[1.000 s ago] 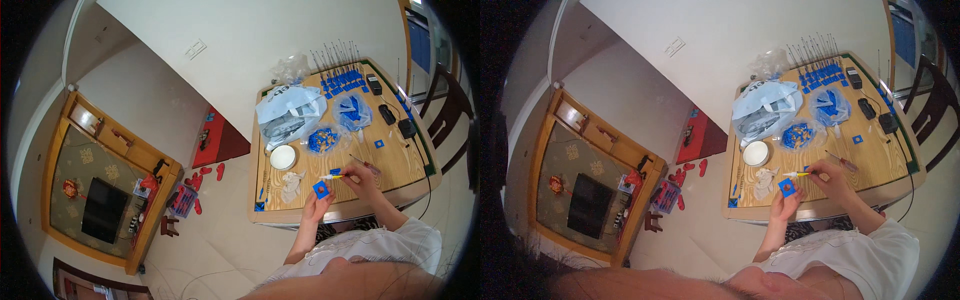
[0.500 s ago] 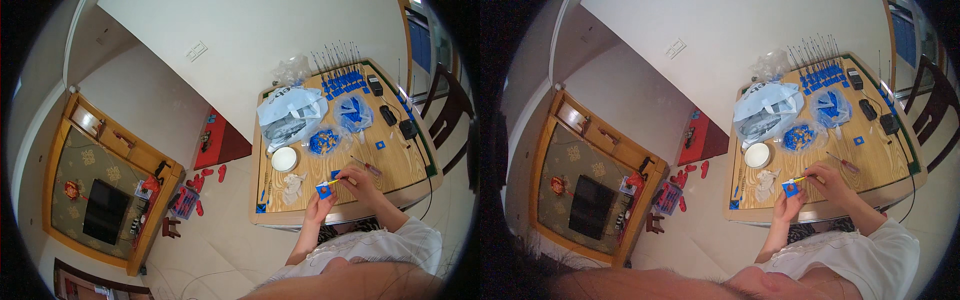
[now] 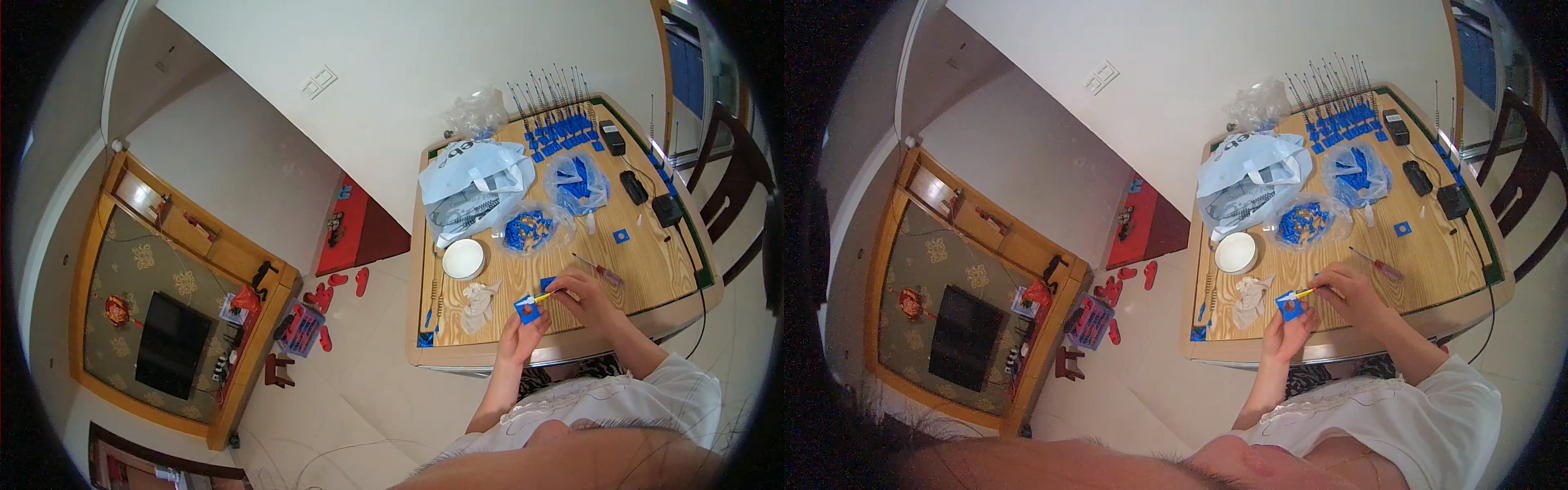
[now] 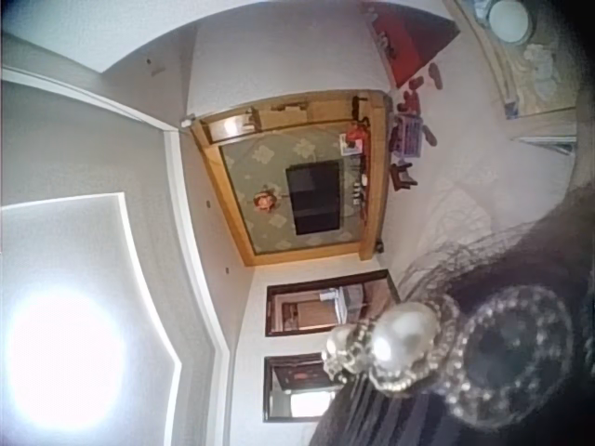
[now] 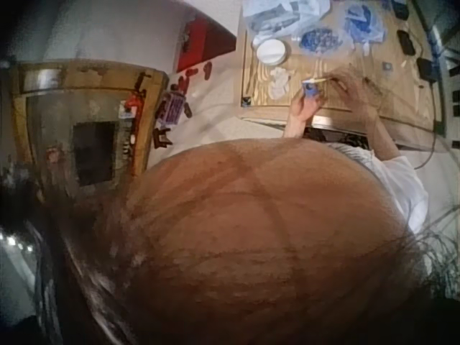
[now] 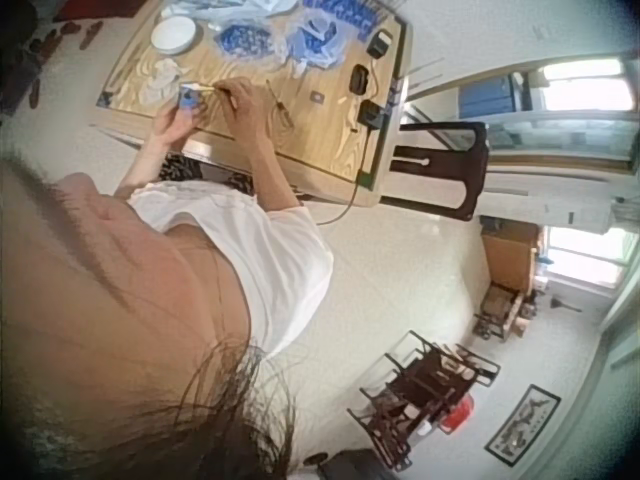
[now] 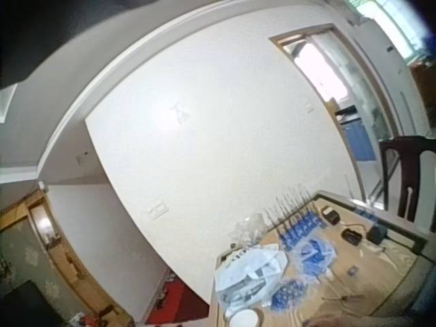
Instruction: The person assembles small electronic components and wire coils onto blue base pieces using a manual assembly tool.
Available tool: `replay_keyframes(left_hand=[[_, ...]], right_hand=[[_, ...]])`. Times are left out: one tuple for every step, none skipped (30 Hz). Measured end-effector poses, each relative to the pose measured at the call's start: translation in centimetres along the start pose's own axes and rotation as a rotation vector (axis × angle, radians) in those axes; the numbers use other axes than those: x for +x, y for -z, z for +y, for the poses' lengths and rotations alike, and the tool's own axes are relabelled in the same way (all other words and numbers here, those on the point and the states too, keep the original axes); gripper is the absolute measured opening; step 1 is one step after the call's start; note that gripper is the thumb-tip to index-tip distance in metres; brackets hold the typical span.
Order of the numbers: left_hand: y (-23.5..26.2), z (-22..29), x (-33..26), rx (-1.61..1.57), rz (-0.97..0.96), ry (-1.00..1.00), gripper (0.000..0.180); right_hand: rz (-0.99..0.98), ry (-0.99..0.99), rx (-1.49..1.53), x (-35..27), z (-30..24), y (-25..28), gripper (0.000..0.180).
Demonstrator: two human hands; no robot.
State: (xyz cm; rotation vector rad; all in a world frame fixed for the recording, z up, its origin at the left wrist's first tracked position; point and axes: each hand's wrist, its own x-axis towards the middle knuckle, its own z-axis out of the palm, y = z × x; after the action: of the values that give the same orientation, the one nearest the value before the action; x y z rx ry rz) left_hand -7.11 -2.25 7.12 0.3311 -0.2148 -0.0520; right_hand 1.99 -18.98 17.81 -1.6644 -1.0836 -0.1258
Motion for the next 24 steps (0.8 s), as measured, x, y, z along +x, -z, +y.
replay_keyframes(left_hand=[[-0.02,-0.03,-0.01,0.004,0.019,-0.001,0.031],[-0.04,-0.04,-0.03,0.009,0.038,-0.003,0.031],[0.03,-0.05,0.01,0.009,0.038,-0.003,0.031],[0.1,-0.03,0.06,0.009,0.023,-0.007,0.031],[0.16,-0.02,0.09,0.009,0.008,-0.01,0.031],[0.21,-0.02,0.07,0.009,0.008,-0.01,0.031],[0.2,-0.03,0.09,-0.001,0.009,-0.008,0.032],[0.19,-0.04,0.12,-0.011,0.009,-0.006,0.032],[0.18,-0.05,0.15,-0.012,0.01,-0.006,0.032],[0.13,-0.07,0.15,-0.007,0.021,-0.01,0.033],[0.09,-0.07,0.13,-0.002,0.032,-0.015,0.033],[0.07,-0.06,0.1,-0.002,0.033,-0.015,0.033],[-0.06,-0.06,0.11,0.004,0.041,-0.013,0.034],[-0.16,-0.07,0.13,0.01,0.049,-0.011,0.035],[-0.12,-0.09,0.19,0.01,0.049,-0.01,0.035],[0.1,-0.07,0.2,-0.006,0.021,-0.01,0.035],[0.29,-0.04,0.19,-0.023,-0.008,-0.009,0.035],[0.46,0.0,0.11,-0.022,-0.007,-0.011,0.035],[0.49,-0.03,0.11,-0.021,0.0,-0.006,0.035],[0.52,-0.05,0.11,-0.02,0.006,-0.002,0.036],[0.53,-0.1,0.11,-0.021,0.006,-0.001,0.036],[0.34,-0.15,0.13,-0.004,0.013,-0.006,0.036],[0.23,-0.19,0.14,0.012,0.02,-0.011,0.036],[0.28,-0.25,0.14,0.012,0.02,-0.01,0.036]], right_hand=[[0.0,-0.001,0.0,0.02,-0.07,0.05,0.017],[0.001,0.005,-0.012,0.06,-0.25,0.12,0.017],[0.002,0.011,-0.023,0.09,-0.34,0.17,0.018],[0.001,0.011,-0.023,0.12,-0.29,0.17,0.018],[-0.001,0.02,-0.022,0.15,-0.2,0.16,0.018],[-0.003,0.029,-0.021,0.16,-0.15,0.15,0.018],[-0.003,0.028,-0.022,0.15,-0.13,0.15,0.018],[0.007,0.027,-0.023,0.15,-0.13,0.14,0.019],[0.017,0.027,-0.025,0.15,-0.13,0.12,0.019],[0.017,0.026,-0.024,0.18,-0.16,0.12,0.019],[0.028,0.049,-0.038,0.26,-0.2,0.13,0.019],[0.039,0.072,-0.051,0.32,-0.19,0.14,0.019],[0.04,0.072,-0.051,0.37,-0.21,0.24,0.019],[0.034,0.093,-0.063,0.41,-0.21,0.35,0.018],[0.027,0.114,-0.075,0.43,-0.24,0.44,0.018],[0.026,0.115,-0.074,0.47,-0.29,0.38,0.018],[0.026,0.116,-0.066,0.54,-0.4,0.32,0.017],[0.026,0.116,-0.058,0.58,-0.46,0.25,0.016],[0.026,0.115,-0.059,0.55,-0.41,0.25,0.016],[0.031,0.116,-0.054,0.52,-0.34,0.2,0.016],[0.036,0.116,-0.049,0.49,-0.27,0.16,0.015],[0.036,0.115,-0.049,0.47,-0.16,0.12,0.015],[0.038,0.115,-0.053,0.44,-0.04,0.07,0.015],[0.039,0.115,-0.057,0.41,0.02,0.07,0.015]])
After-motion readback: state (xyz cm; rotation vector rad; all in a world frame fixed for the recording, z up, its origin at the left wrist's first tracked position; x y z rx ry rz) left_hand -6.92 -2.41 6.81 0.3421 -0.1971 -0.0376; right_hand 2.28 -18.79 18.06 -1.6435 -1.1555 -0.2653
